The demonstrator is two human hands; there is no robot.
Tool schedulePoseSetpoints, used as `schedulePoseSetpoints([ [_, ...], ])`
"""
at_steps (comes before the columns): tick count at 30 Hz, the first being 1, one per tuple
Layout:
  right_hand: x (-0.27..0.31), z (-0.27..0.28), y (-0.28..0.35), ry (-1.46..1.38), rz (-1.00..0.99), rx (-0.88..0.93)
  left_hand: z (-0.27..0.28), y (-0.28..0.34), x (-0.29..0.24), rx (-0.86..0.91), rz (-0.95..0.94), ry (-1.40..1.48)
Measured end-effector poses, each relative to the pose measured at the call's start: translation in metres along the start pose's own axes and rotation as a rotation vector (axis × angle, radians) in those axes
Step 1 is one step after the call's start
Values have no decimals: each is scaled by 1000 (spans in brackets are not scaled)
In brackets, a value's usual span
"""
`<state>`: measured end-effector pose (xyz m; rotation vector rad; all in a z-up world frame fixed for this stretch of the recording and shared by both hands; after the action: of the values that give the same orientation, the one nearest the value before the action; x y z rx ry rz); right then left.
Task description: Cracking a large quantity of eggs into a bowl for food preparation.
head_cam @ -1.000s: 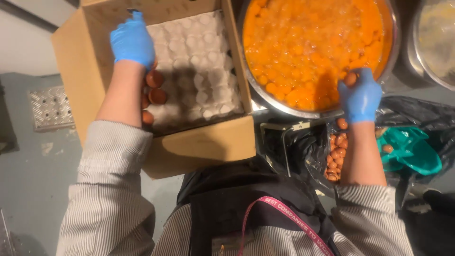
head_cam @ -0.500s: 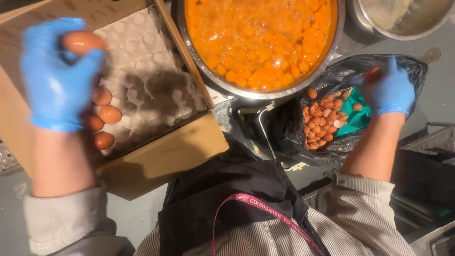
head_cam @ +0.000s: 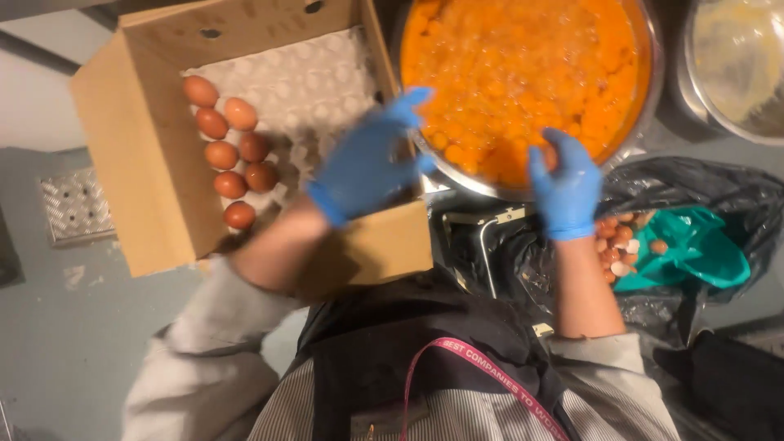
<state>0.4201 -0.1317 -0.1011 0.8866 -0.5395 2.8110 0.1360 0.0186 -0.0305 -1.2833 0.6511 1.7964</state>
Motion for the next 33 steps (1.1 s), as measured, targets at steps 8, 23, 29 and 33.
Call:
schedulePoseSetpoints([
  [8,-75,16,18,385,-181,165,154,68,124,-147,720,-1086],
  [23,-94,22,-2,289,-257,178,148,73,126,-40,791,-914],
  [29,-132,-5,-44,312,-215,191,152,79,145,-59,696,-960],
  [33,-144,17,-42,254,-147,101,140,72,96,-111,911,-684],
])
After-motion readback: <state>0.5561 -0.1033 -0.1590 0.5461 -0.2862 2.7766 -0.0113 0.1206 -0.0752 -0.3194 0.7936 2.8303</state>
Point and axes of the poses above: each hand's wrist, its own y-axis away from the middle knuckle, its own z-axis out of the back of the hand, x = y × z, the point moved 1 cm from there along -y, towards the middle knuckle, and after that the axes turned 9 degrees about x, right-handed, at the moved point
